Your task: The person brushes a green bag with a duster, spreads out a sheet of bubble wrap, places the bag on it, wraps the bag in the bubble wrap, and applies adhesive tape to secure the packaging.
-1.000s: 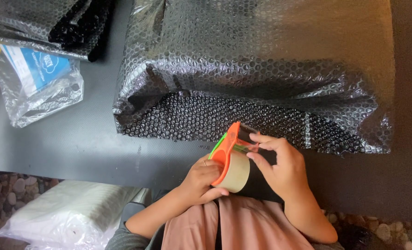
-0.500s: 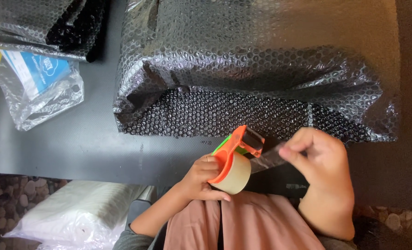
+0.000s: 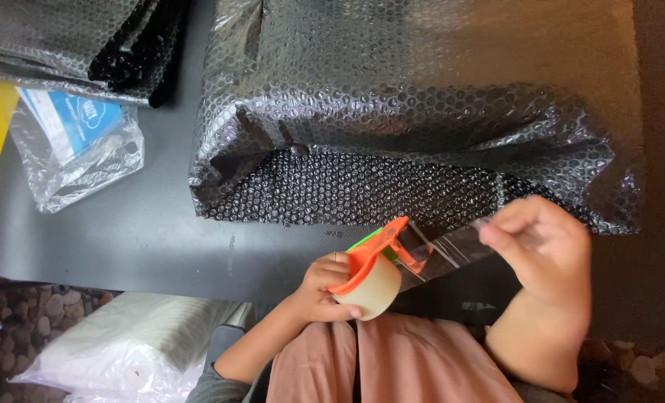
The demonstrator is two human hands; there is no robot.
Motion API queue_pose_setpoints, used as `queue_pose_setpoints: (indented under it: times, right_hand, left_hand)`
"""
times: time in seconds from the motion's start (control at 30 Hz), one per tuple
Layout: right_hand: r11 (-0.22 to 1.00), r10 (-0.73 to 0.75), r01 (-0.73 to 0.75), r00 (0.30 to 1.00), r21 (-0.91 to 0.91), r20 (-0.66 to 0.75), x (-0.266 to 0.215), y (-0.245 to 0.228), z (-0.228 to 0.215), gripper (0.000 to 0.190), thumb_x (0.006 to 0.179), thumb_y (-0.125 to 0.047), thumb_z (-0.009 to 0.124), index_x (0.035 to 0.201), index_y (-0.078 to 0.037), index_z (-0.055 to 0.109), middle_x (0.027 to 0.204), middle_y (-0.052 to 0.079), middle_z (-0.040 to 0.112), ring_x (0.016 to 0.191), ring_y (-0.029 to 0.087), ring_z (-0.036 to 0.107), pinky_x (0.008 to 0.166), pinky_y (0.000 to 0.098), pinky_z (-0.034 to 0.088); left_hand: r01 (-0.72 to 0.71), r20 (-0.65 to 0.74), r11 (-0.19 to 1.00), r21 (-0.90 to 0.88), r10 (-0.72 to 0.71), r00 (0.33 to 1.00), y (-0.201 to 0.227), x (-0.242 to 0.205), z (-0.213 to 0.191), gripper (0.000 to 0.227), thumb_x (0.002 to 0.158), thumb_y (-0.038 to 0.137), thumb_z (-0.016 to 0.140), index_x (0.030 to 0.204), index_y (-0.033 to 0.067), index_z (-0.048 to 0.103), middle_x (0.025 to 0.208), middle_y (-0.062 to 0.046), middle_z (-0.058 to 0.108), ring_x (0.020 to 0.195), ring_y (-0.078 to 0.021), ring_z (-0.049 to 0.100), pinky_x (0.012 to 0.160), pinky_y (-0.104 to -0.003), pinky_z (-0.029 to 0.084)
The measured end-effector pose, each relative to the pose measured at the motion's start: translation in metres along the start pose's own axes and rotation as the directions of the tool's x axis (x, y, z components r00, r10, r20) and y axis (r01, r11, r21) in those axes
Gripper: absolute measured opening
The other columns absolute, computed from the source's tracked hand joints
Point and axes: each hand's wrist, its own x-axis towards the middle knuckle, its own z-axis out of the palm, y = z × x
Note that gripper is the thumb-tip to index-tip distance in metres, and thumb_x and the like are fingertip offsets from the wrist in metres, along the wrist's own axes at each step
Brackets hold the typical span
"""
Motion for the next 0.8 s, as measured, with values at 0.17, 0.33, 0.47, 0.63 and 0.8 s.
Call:
queue_pose_setpoints:
  times: [0.17, 0.33, 0.47, 0.63, 0.8]
  right_hand:
    - [0.946, 0.179, -0.184, 0.983, 0.266, 0.043, 0.012, 0.063, 0.013, 0.022, 0.086, 0.003, 0.079, 0.079, 0.0, 0.059, 0.069, 0.013, 0.068, 0.061, 0.013, 0.066, 0.052, 0.0183, 0.049]
    - [0.894, 0.294, -0.297, 0.954, 0.336, 0.062, 0.001, 0.102, 0.023, 0.023, 0.085, 0.002, 0.081, 0.077, -0.001, 0.059, 0.066, 0.013, 0.067, 0.059, 0.013, 0.065, 0.048, 0.0168, 0.044]
    - [0.893, 0.332, -0.341, 0.94, 0.294, 0.084, 0.007, 0.1, 0.034, 0.025, 0.082, 0.001, 0.084, 0.075, -0.001, 0.06, 0.065, 0.015, 0.067, 0.055, 0.013, 0.06, 0.047, 0.0173, 0.043]
    - [0.898, 0.358, -0.371, 0.929, 0.238, 0.096, 0.003, 0.112, 0.044, 0.028, 0.079, -0.003, 0.089, 0.074, -0.001, 0.061, 0.068, 0.013, 0.07, 0.055, 0.008, 0.061, 0.047, 0.0158, 0.046]
    - [0.9, 0.419, -0.425, 0.905, 0.094, 0.077, 0.0, 0.114, 0.05, 0.035, 0.072, -0.009, 0.095, 0.076, 0.001, 0.062, 0.074, 0.012, 0.072, 0.06, 0.008, 0.063, 0.051, 0.0176, 0.049]
  left_hand:
    - [0.039, 0.086, 0.999, 0.014, -0.04, 0.995, 0.006, 0.002, -0.007, 0.042, 0.089, 0.031, 0.082, 0.061, 0.0108, 0.059, 0.057, -0.003, 0.049, 0.059, -0.0259, 0.05, 0.063, -0.038, 0.046]
    - [0.05, 0.144, 0.998, 0.037, -0.055, 0.988, 0.014, 0.006, -0.007, 0.037, 0.094, 0.033, 0.074, 0.067, 0.0104, 0.061, 0.063, -0.006, 0.053, 0.064, -0.0288, 0.054, 0.069, -0.042, 0.046]
    - [0.043, 0.171, 0.998, 0.042, -0.05, 0.984, 0.009, 0.0, -0.01, 0.037, 0.094, 0.035, 0.07, 0.067, 0.0109, 0.061, 0.065, -0.005, 0.055, 0.067, -0.0278, 0.054, 0.072, -0.044, 0.046]
    - [0.025, 0.161, 0.999, 0.046, -0.032, 0.986, 0.004, -0.002, -0.007, 0.041, 0.095, 0.04, 0.069, 0.067, 0.0112, 0.062, 0.065, -0.005, 0.056, 0.067, -0.0267, 0.055, 0.072, -0.042, 0.046]
    - [0.017, 0.147, 0.998, 0.061, -0.026, 0.989, 0.002, -0.008, -0.002, 0.042, 0.094, 0.043, 0.07, 0.067, 0.0108, 0.065, 0.065, -0.003, 0.058, 0.068, -0.0254, 0.056, 0.071, -0.039, 0.045]
